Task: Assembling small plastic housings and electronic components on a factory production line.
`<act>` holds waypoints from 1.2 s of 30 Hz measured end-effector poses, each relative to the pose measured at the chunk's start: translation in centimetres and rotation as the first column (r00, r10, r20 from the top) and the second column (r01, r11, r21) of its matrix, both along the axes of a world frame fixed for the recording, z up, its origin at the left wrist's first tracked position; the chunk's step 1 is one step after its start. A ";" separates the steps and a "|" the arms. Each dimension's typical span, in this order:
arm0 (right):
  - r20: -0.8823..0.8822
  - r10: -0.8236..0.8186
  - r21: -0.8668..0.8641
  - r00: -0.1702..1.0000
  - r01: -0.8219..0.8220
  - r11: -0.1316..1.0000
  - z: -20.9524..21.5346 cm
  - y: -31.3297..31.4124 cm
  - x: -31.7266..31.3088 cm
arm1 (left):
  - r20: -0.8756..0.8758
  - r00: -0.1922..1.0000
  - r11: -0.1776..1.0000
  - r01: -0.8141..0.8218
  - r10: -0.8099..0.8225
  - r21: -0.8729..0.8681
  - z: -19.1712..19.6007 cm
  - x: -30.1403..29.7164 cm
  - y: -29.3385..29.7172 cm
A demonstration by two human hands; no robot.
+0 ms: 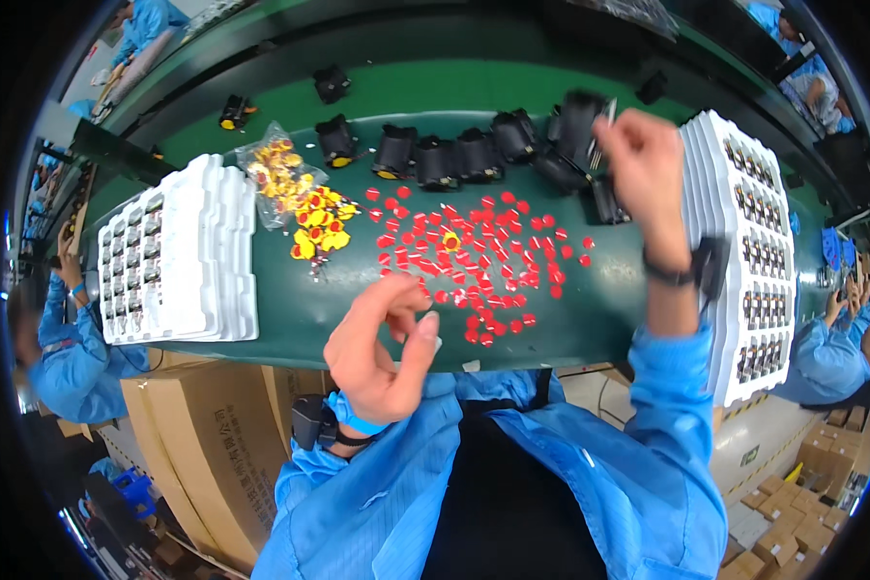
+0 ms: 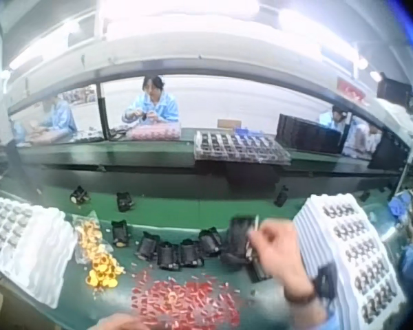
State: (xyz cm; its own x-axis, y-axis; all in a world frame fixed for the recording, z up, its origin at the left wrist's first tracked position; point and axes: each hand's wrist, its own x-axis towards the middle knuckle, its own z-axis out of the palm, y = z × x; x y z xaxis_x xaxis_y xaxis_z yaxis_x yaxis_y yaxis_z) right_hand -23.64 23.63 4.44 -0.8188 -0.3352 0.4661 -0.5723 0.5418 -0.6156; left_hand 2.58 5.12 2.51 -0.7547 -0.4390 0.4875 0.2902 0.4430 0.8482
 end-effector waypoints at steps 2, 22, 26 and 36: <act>-0.128 -0.107 0.128 0.986 0.123 0.984 -1.0 -0.7 -9.1 | -0.045 0.997 0.998 -0.059 0.058 -0.026 0.1 1.4 -1.4; 0.137 0.157 -0.216 0.978 -0.125 0.968 2.3 -0.4 5.5 | 0.489 0.677 0.690 -0.037 0.549 -0.723 -4.7 -0.8 -17.2; 0.136 0.298 -0.160 0.945 -0.276 0.948 -0.5 2.2 10.4 | 0.689 0.640 0.849 0.107 0.340 -0.518 -5.3 -1.2 -18.8; 0.316 0.316 -0.338 0.894 -0.206 0.918 -3.6 1.8 13.8 | 0.464 0.702 0.727 -0.113 0.541 -0.677 -2.4 1.9 -15.7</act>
